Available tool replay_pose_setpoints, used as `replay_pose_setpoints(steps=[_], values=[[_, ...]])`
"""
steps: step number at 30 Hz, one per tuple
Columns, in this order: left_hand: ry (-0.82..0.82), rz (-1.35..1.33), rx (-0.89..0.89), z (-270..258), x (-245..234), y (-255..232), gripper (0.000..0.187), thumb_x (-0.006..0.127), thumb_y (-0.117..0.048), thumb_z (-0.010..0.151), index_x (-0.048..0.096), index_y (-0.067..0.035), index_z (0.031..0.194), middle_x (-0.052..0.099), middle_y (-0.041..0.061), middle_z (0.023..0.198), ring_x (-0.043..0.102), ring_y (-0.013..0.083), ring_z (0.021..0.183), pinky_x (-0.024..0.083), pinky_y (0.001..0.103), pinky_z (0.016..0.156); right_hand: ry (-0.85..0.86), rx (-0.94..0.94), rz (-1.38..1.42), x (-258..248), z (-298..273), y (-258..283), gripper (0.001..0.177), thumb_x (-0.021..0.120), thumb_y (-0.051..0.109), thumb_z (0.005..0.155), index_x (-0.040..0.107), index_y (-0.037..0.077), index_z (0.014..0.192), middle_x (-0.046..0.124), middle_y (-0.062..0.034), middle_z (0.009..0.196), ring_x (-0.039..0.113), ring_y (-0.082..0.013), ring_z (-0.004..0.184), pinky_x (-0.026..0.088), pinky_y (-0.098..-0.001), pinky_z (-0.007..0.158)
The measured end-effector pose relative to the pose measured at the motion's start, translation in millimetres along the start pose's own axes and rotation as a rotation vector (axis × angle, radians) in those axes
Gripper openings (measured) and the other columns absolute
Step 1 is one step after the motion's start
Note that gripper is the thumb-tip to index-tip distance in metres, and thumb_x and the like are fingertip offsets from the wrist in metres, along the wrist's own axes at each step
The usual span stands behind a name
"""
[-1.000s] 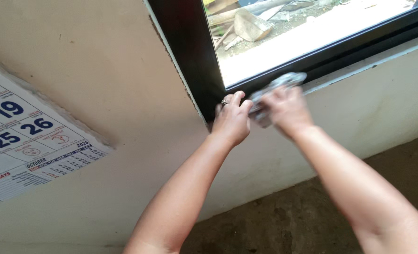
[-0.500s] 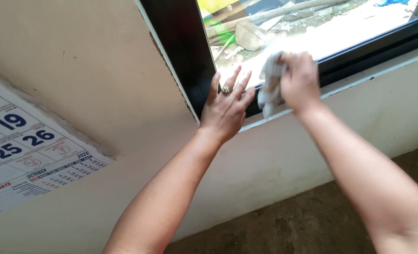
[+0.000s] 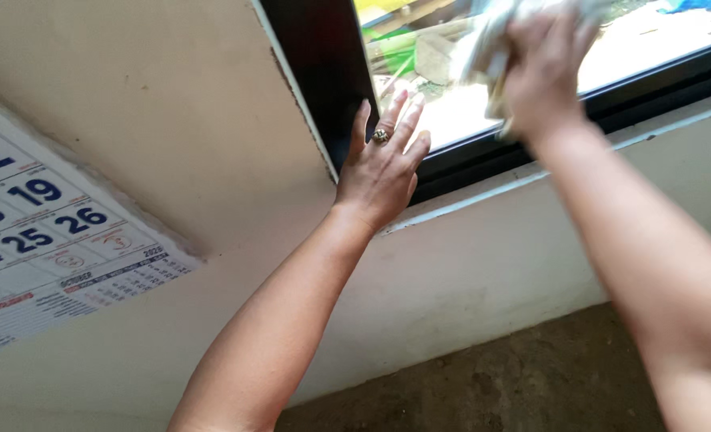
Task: The person wets a cloth in a green basin, wrings it out, and uses it to wipe the interior frame and glass of a sliding window.
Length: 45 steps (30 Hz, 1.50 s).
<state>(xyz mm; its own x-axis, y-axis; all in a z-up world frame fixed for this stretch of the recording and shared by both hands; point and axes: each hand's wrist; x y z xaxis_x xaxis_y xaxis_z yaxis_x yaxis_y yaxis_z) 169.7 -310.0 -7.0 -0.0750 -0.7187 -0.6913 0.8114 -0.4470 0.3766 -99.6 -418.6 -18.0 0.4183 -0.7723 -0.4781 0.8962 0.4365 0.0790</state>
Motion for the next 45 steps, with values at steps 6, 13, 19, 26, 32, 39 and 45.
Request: replay_pose_setpoints(steps=[6,13,19,26,32,39,45], values=[[0.022,0.028,-0.032,-4.2,0.6,-1.1,0.040,0.070,-0.019,0.089,0.065,-0.021,0.128,0.044,0.006,0.163,0.023,0.0244,0.157,0.006,0.056,0.126,-0.107,-0.152,-0.216,-2.7,-2.5,36.5,0.030,0.067,-0.004,0.097,0.061,0.007,0.124,0.050,-0.0097,0.133,0.031,-0.0463,0.141,0.030,-0.0643,0.118],[0.061,-0.011,-0.037,-7.7,3.7,-10.5,0.041,0.065,-0.014,0.090,0.065,-0.022,0.131,0.046,0.006,0.160,0.024,0.0254,0.156,0.006,0.058,0.126,0.220,-0.029,0.105,-23.4,-17.4,45.4,0.039,0.070,0.001,0.095,0.060,0.022,0.126,0.041,-0.0142,0.142,0.032,-0.0500,0.140,0.042,-0.0599,0.117],[0.029,-0.041,-0.062,-2.0,5.7,-13.3,0.031,0.064,-0.014,0.092,0.068,-0.019,0.123,0.049,0.008,0.158,0.027,0.0272,0.155,0.007,0.059,0.125,-0.036,-0.234,-0.251,-18.9,13.2,65.8,0.044,0.070,0.006,0.094,0.062,0.023,0.133,0.042,-0.0110,0.141,0.029,-0.0420,0.141,0.040,-0.0615,0.113],[0.066,-0.039,-0.063,-5.5,9.9,-27.1,0.026,0.067,-0.016,0.087,0.070,-0.018,0.112,0.048,0.007,0.158,0.028,0.0281,0.155,0.006,0.060,0.124,0.274,-0.162,0.097,-17.9,-52.0,58.2,0.043,0.064,-0.005,0.089,0.068,0.024,0.120,0.051,-0.0035,0.133,0.041,-0.0427,0.125,0.044,-0.0505,0.107],[0.026,-0.054,-0.122,2.2,1.3,-35.7,0.033,0.073,-0.021,0.082,0.070,-0.019,0.115,0.042,0.010,0.158,0.024,0.0270,0.155,0.004,0.059,0.125,0.068,-0.043,0.111,-24.4,-15.2,63.3,0.041,0.059,-0.007,0.090,0.067,0.021,0.120,0.054,-0.0111,0.135,0.043,-0.0476,0.127,0.045,-0.0502,0.108],[0.070,-0.056,-0.071,-22.7,-0.5,-23.1,0.026,0.073,-0.022,0.084,0.069,-0.019,0.110,0.045,0.009,0.156,0.025,0.0270,0.154,0.004,0.059,0.125,0.500,-0.145,0.056,-15.3,-108.5,77.2,0.040,0.059,-0.001,0.083,0.071,0.023,0.113,0.060,-0.0088,0.124,0.051,-0.0443,0.117,0.045,-0.0483,0.097],[0.008,0.041,-0.036,-37.7,-3.8,6.2,0.023,0.071,-0.018,0.089,0.068,-0.021,0.111,0.044,0.005,0.158,0.021,0.0225,0.157,0.007,0.058,0.128,0.177,0.064,0.149,-11.4,-48.6,79.1,0.032,0.059,-0.002,0.096,0.069,0.017,0.120,0.059,-0.0111,0.130,0.051,-0.0465,0.120,0.044,-0.0492,0.105]])
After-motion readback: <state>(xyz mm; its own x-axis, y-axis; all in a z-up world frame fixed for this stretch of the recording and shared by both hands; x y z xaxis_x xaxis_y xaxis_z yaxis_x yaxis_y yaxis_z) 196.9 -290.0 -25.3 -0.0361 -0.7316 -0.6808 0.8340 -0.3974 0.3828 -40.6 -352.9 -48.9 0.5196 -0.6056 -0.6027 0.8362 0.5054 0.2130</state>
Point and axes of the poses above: each hand's wrist, its own z-axis towards the middle knuckle, its own x-axis out of the palm, y = z × x
